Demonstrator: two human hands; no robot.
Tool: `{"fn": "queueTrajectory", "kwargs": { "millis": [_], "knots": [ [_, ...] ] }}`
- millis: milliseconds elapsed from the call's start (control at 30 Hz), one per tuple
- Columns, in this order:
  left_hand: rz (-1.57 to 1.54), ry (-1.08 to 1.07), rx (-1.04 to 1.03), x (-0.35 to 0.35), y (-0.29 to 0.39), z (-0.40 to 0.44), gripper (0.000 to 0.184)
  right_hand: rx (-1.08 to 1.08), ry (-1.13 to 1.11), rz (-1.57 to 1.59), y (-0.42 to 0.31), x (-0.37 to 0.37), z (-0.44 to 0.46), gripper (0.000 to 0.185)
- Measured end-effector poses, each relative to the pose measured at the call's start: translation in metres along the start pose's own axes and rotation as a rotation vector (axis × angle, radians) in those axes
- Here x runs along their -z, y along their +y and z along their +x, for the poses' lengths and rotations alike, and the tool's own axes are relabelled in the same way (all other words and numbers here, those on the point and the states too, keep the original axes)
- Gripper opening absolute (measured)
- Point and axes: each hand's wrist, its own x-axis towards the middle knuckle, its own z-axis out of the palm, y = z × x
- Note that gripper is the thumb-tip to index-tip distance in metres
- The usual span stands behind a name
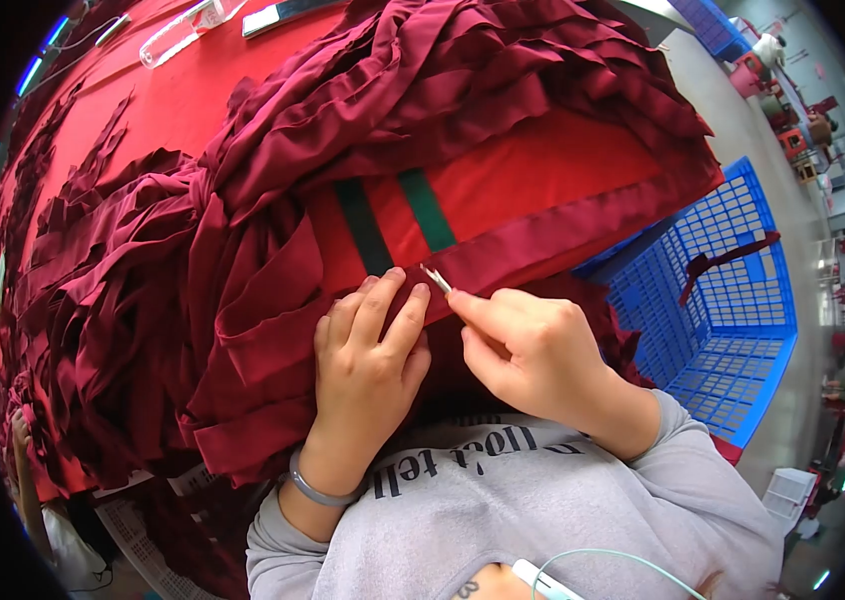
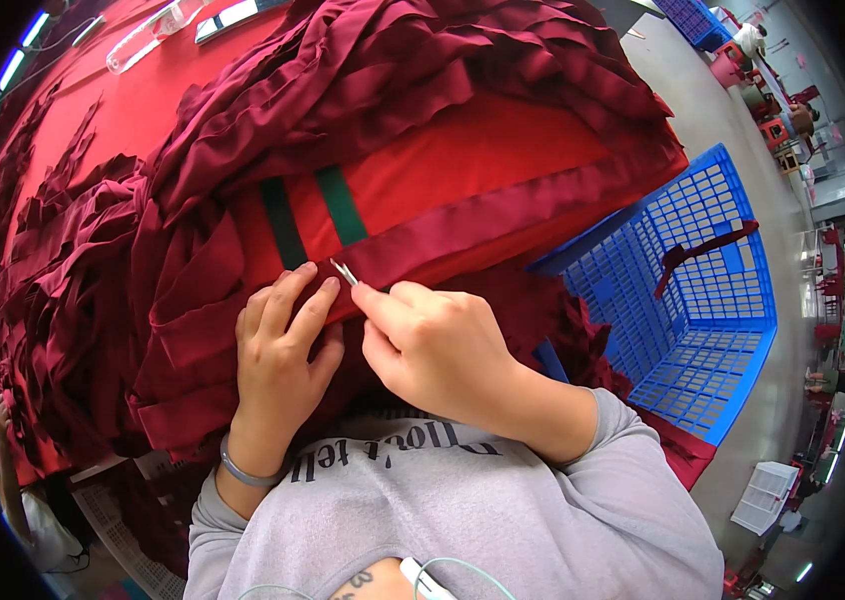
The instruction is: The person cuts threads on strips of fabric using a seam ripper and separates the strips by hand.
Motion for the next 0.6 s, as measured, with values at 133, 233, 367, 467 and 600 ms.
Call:
{"fn": "queueTrajectory", "kwargs": {
  "millis": [133, 233, 367, 467, 600],
  "knots": [
    [0.005, 0.0, -0.005, -0.002, -0.001, -0.001, 0.046, 0.006, -0.041, -0.1, -0.003, -0.001, 0.0, 0.029],
    [-0.003, -0.005, -0.01, 0.0, -0.002, -0.001, 0.047, 0.007, 0.079, -0.077, 0.002, -0.012, 0.006, 0.029],
    [-0.002, -0.01, 0.003, 0.0, -0.001, -0.001, 0.047, -0.011, 0.122, -0.006, 0.004, -0.005, 0.009, 0.029],
    [0.003, -0.014, 0.006, -0.001, -0.001, -0.001, 0.048, -0.024, -0.007, -0.024, 0.0, 0.006, 0.003, 0.028],
    [0.01, -0.015, 0.004, -0.001, -0.001, -0.001, 0.048, -0.009, -0.028, -0.079, 0.0, 0.001, 0.003, 0.028]
  ]
}}
